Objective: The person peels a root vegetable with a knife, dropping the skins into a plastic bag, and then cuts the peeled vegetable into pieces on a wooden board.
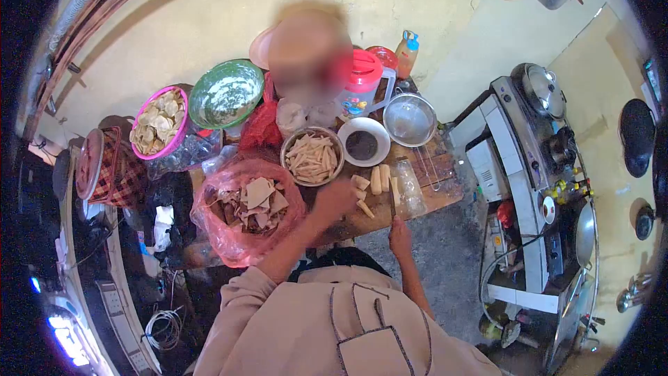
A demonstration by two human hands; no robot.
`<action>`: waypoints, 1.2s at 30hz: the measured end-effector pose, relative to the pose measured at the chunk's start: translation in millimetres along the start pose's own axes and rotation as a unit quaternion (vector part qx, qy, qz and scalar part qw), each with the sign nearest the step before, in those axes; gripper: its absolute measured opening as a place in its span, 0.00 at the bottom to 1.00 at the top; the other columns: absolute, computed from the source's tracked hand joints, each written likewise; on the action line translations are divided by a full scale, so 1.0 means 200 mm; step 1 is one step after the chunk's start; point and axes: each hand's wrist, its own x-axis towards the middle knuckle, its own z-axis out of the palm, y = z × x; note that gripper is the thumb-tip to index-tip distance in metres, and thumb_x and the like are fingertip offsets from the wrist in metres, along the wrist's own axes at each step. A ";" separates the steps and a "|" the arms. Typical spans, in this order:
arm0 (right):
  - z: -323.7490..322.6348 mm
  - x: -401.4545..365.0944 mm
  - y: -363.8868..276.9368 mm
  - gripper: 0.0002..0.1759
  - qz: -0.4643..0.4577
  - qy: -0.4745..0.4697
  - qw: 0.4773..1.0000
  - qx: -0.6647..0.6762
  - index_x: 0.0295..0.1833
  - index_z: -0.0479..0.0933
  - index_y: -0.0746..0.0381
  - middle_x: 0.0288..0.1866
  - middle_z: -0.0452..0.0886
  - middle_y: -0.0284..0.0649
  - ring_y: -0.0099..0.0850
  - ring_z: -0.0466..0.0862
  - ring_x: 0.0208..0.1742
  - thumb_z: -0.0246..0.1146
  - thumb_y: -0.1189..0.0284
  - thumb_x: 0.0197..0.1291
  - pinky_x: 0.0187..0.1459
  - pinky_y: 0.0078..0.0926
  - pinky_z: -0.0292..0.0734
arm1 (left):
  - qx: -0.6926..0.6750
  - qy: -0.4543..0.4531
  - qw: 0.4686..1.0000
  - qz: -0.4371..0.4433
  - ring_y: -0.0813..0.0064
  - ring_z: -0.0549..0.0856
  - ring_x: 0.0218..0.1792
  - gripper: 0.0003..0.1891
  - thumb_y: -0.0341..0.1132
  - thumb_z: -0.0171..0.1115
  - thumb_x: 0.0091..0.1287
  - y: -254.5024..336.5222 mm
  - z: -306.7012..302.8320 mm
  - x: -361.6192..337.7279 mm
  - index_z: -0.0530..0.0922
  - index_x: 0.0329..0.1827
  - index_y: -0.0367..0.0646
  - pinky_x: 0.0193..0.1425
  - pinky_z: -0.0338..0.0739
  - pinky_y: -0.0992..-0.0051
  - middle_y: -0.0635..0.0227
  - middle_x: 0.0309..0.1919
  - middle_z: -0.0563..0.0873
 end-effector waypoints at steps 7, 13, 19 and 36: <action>0.00 0.13 0.11 0.26 -0.126 0.027 0.991 -0.027 0.38 0.72 0.68 0.34 0.75 0.58 0.56 0.73 0.38 0.38 0.56 0.65 0.39 0.45 0.66 | 0.022 0.056 0.997 -0.043 0.60 0.80 0.35 0.14 0.43 0.56 0.56 0.24 0.33 -0.10 0.74 0.42 0.46 0.33 0.78 0.63 0.57 0.38 0.74; 0.08 0.20 0.35 0.23 -0.231 -0.021 0.968 -0.093 0.42 0.70 0.66 0.32 0.75 0.58 0.57 0.74 0.37 0.41 0.56 0.64 0.37 0.49 0.68 | -0.117 0.188 0.972 -0.071 0.60 0.81 0.36 0.14 0.35 0.58 0.54 0.11 0.48 -0.09 0.70 0.43 0.42 0.36 0.76 0.64 0.54 0.39 0.75; 0.04 0.13 0.19 0.20 -0.199 -0.118 0.965 -0.121 0.40 0.67 0.64 0.31 0.75 0.59 0.59 0.74 0.36 0.43 0.57 0.64 0.36 0.53 0.67 | -0.305 0.197 0.894 -0.262 0.61 0.81 0.33 0.19 0.27 0.61 0.50 0.16 0.44 -0.09 0.68 0.45 0.39 0.38 0.74 0.67 0.58 0.30 0.80; 0.26 -0.08 0.15 0.20 -0.131 -0.079 0.981 -0.118 0.43 0.66 0.64 0.34 0.74 0.61 0.61 0.73 0.37 0.42 0.57 0.64 0.36 0.55 0.67 | -0.485 0.097 0.831 -0.253 0.71 0.81 0.27 0.13 0.27 0.59 0.56 -0.03 0.44 -0.15 0.71 0.44 0.39 0.32 0.75 0.71 0.63 0.25 0.79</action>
